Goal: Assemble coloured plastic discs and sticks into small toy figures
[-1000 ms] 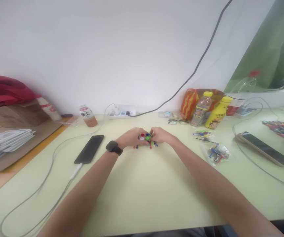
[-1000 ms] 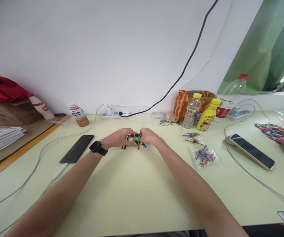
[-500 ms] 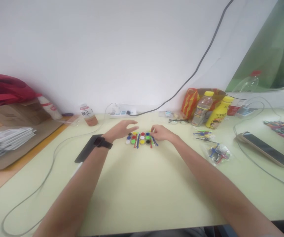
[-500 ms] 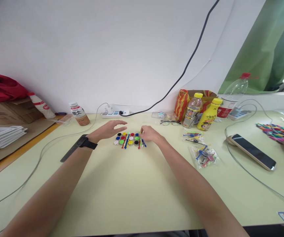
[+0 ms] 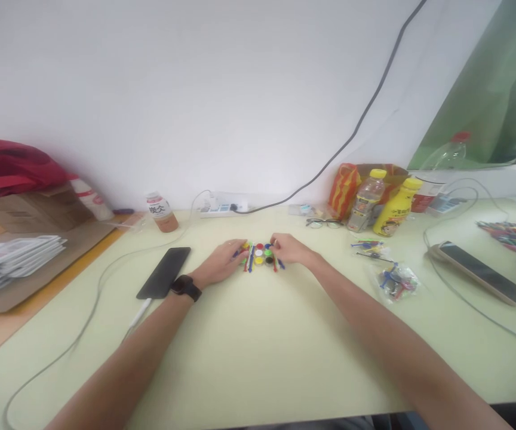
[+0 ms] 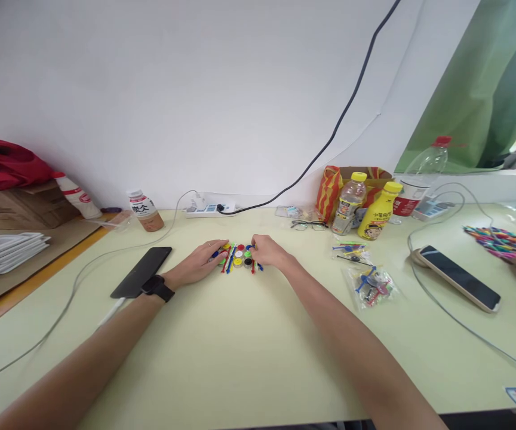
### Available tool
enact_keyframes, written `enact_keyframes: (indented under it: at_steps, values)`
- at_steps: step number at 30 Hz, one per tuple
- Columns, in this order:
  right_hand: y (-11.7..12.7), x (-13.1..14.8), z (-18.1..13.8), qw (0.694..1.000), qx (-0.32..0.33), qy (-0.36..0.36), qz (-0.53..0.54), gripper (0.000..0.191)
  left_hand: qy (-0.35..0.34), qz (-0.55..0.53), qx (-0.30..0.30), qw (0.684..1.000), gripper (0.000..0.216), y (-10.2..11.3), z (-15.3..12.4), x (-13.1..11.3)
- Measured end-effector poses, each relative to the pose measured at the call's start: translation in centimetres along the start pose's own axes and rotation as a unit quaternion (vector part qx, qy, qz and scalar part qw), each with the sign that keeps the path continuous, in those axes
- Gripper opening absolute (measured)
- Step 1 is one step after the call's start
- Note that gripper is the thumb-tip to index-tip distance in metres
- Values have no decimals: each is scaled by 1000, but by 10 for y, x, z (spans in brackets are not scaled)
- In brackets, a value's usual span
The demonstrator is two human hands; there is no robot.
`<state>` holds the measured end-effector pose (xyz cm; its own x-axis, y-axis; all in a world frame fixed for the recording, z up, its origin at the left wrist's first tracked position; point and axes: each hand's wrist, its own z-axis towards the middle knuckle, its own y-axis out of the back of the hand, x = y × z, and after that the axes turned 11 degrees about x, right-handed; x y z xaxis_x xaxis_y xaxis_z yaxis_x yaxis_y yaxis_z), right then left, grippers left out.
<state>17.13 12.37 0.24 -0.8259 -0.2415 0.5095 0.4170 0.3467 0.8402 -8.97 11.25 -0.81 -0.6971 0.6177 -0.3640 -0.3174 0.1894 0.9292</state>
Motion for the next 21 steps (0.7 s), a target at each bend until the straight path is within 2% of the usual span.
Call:
enact_keyframes:
  at_steps: [5, 8, 11, 17, 21]
  values:
    - [-7, 9, -8, 999, -27, 5, -18, 20, 13, 9, -6, 1000, 57, -7, -2, 3]
    - [-18, 16, -17, 994, -91, 20, -59, 35, 19, 17, -16, 1000, 60, -12, -3, 0]
    - [-33, 16, -22, 983, -135, 71, -99, 49, 19, 17, -14, 1000, 63, -15, -3, -5]
    - [-56, 9, -15, 990, -56, 108, -76, 70, -6, 30, -8, 999, 60, -17, -4, -11]
    - [-61, 17, -11, 989, -52, 123, -67, 74, -9, 38, -6, 999, 61, -18, -7, -7]
